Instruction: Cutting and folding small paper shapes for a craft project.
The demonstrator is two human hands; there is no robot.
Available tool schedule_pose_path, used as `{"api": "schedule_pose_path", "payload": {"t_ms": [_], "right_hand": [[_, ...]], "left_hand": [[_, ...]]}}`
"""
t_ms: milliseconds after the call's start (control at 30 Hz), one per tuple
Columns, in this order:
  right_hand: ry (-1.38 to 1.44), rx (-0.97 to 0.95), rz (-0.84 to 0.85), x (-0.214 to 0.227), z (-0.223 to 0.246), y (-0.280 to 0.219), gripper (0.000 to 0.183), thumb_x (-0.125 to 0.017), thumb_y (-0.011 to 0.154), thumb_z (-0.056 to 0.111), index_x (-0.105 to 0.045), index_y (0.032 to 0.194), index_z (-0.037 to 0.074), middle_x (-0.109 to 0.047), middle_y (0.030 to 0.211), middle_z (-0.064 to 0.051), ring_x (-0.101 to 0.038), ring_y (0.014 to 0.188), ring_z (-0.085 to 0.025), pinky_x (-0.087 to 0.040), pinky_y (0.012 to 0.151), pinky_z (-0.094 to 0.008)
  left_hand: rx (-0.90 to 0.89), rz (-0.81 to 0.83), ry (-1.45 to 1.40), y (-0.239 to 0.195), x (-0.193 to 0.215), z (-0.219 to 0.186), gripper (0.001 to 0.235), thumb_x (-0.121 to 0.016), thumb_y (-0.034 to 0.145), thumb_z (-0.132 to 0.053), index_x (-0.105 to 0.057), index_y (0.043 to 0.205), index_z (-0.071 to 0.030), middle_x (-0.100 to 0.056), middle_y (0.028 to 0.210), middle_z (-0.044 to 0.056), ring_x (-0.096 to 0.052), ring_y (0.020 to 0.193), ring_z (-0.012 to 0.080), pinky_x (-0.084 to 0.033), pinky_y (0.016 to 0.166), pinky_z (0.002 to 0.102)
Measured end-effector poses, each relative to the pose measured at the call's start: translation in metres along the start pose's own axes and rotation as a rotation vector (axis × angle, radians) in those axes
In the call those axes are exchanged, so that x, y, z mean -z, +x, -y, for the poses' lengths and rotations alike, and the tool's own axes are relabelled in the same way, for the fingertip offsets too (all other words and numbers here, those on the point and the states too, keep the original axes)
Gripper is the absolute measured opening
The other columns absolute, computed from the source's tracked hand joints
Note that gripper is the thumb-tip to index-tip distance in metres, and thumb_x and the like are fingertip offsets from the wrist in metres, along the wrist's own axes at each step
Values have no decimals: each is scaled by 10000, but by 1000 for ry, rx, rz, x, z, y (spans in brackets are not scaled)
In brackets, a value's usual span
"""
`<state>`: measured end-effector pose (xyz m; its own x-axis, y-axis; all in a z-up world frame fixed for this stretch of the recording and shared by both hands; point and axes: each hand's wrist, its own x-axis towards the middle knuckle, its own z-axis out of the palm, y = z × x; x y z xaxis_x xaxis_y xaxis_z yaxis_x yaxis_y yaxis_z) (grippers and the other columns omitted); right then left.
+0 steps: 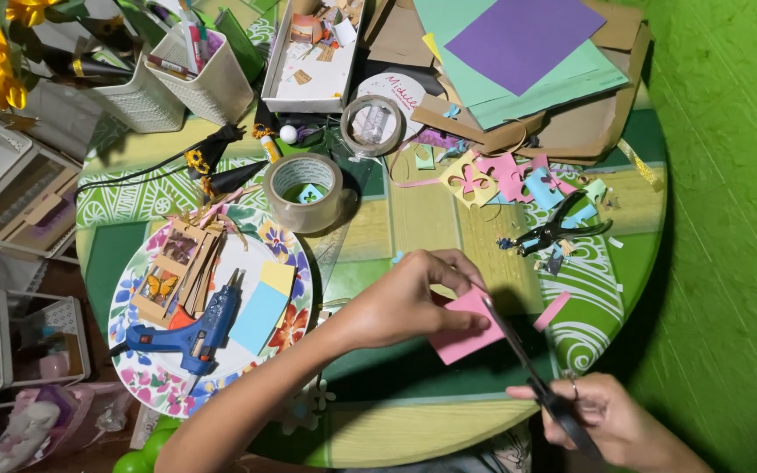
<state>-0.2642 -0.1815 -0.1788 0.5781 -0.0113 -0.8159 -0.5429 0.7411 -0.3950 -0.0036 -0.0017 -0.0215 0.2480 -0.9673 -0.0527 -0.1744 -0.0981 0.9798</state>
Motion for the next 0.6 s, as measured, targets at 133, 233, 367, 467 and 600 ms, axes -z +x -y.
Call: {"api": "schedule_pose_path", "payload": {"t_ms": [133,233,367,467,600], "right_hand": [[-414,337,494,-46,29,-65,624,-745,798,145,-570,1334,-122,-430,673,-35,-337,466,-68,-241,403,-212],[-627,609,280,-32,26,-49,365,-700,774,129,-730,1026,-134,-591,676,-84,-554,589,-142,-448,683,-248],[-1108,744,-333,-1,15,-18,508,-827,623,176,-721,1117,122,-761,904,-1,-656,746,-77,-462,730,-248],[-1449,774,-545,12,17,-5,492,-769,644,297,-669,1108,168,-784,888,34,-752,661,-75,-543,653,-265],[-1595,642,-660,-10,33,-9,540,-661,751,352,-580,1252,168,-727,1038,-45,-746,813,-233,-568,749,-375]], "left_hand": [[70,-50,-27,-21,26,7,78,-745,725,-158,-729,781,-106,-656,1077,93,-607,1030,181,-454,888,337],[28,-181,74,-54,49,9,175,-706,741,-144,-739,885,-49,-682,1105,104,-642,959,183,-496,751,261],[155,-569,108,-119,74,20,157,-688,756,-194,-753,807,-60,-720,1100,114,-666,1012,199,-486,878,296],[399,-825,85,-158,89,45,237,-673,756,-155,-699,929,6,-664,1185,135,-634,1034,251,-571,815,364],[341,-1104,516,-192,87,65,242,-654,847,-225,-683,957,-11,-590,1094,107,-530,981,199,-465,675,285]]}}
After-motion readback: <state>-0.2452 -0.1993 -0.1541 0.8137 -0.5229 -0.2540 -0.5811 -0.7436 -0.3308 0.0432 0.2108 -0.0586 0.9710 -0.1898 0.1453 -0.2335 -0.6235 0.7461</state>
